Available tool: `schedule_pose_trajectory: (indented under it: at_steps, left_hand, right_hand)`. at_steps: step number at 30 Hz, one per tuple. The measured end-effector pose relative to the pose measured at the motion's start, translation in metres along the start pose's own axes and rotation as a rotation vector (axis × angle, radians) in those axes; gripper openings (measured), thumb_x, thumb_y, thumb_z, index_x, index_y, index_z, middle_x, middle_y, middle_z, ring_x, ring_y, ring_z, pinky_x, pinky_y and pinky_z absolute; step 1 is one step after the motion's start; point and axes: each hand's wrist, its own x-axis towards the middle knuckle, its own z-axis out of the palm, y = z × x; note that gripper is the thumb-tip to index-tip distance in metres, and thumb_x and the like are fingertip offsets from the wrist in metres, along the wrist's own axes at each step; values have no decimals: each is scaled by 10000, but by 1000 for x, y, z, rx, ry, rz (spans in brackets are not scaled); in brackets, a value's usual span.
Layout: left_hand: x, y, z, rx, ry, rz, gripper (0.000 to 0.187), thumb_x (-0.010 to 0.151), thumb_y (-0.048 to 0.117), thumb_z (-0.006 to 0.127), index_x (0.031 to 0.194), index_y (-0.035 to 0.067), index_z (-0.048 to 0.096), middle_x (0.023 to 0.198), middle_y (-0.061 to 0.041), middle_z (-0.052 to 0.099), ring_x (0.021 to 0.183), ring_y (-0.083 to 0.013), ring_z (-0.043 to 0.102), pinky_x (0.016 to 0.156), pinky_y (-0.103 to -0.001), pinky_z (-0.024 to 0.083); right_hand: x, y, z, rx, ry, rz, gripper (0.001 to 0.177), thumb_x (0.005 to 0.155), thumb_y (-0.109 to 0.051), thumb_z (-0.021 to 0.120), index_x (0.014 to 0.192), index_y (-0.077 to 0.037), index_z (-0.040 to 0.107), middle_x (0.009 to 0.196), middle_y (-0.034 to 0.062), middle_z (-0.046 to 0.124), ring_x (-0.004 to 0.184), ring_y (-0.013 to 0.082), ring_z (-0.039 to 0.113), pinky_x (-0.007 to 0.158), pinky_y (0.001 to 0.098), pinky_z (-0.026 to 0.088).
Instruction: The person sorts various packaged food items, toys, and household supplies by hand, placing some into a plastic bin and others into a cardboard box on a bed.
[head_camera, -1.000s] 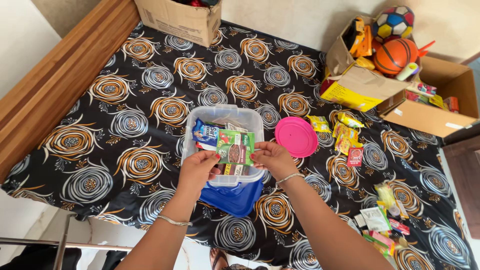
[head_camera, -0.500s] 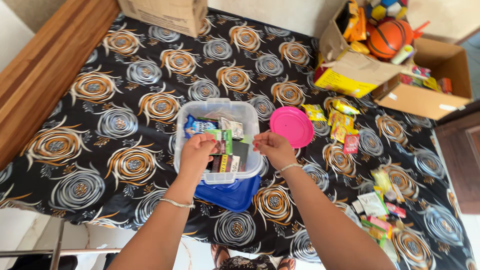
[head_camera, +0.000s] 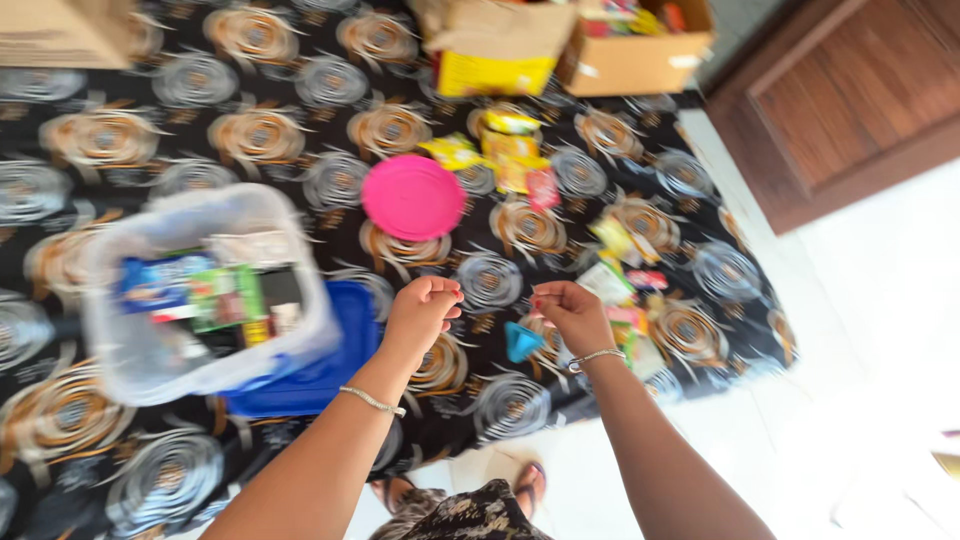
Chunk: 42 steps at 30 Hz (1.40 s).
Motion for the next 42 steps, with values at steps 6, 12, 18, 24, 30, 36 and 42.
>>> schedule_pose_trajectory:
  at_steps: [6, 12, 18, 24, 30, 36, 42]
  left_hand:
    - [32, -52, 112, 11, -61, -147, 252, 906, 187, 628, 1122, 68, 678, 1033, -36, 756, 866, -143, 699, 726, -304, 521]
    - [50, -107, 185, 64, -58, -184, 253, 902, 168, 624, 1113, 44, 685, 1038, -52, 758, 867, -143, 695, 725, -302, 531]
    - [50, -136, 192, 23, 14, -229, 245, 902, 165, 623, 1111, 52, 683, 1010, -47, 748, 848, -149, 703, 728, -309, 547]
    - [38, -139, 181, 38, 78, -268, 236, 917, 160, 623, 1112, 42, 683, 1024, -58, 745, 835, -137, 680, 732, -311, 537]
    - [34, -125, 180, 49, 74, -283, 246, 935, 167, 600, 1140, 56, 678, 1042, -53, 752, 872, -143, 708, 781, -314, 560]
    - [24, -119, 164, 17, 36, -282, 265, 942, 200, 597, 1153, 63, 679, 1068, -53, 753, 927, -151, 722, 808, -327, 555]
    - [20, -102, 150, 6, 19, -281, 274, 946, 202, 603, 1177, 69, 669, 1086, -55, 753, 954, -176, 711, 840, -357, 550]
  right_hand:
    - [-40, 57, -148, -342, 305, -18, 288, 840, -19, 730, 1122, 33, 708, 1000, 75, 758, 912, 136, 714, 835, 251, 572]
    - [-42, 119, -223, -649, 380, 78, 410, 770, -140, 837, 1147, -21, 728, 1063, 97, 776, 996, 199, 743, 874, 315, 574]
    - [-25, 148, -227, -1068, 206, -110, 759, 713, -272, 876, 1374, -69, 564, 1308, 153, 636, 1246, 353, 560, 1085, 484, 417]
    - [-10, 153, -212, -1181, 162, -78, 902, 634, -266, 912, 1419, -108, 499, 1297, 167, 601, 1263, 380, 485, 1055, 500, 403]
    - [-17, 131, -205, -1149, 316, 105, 424, 726, -209, 879, 1113, -185, 706, 1093, 66, 713, 1185, 294, 618, 1044, 482, 452]
    - [-19, 93, -223, -784, 405, -159, 471, 741, -135, 832, 1180, -94, 669, 1040, 139, 732, 786, 286, 699, 712, 394, 555]
    - [-34, 31, -225, -239, 374, 1, 244, 928, -94, 716, 1160, -18, 728, 922, 50, 754, 742, 83, 689, 688, 243, 591]
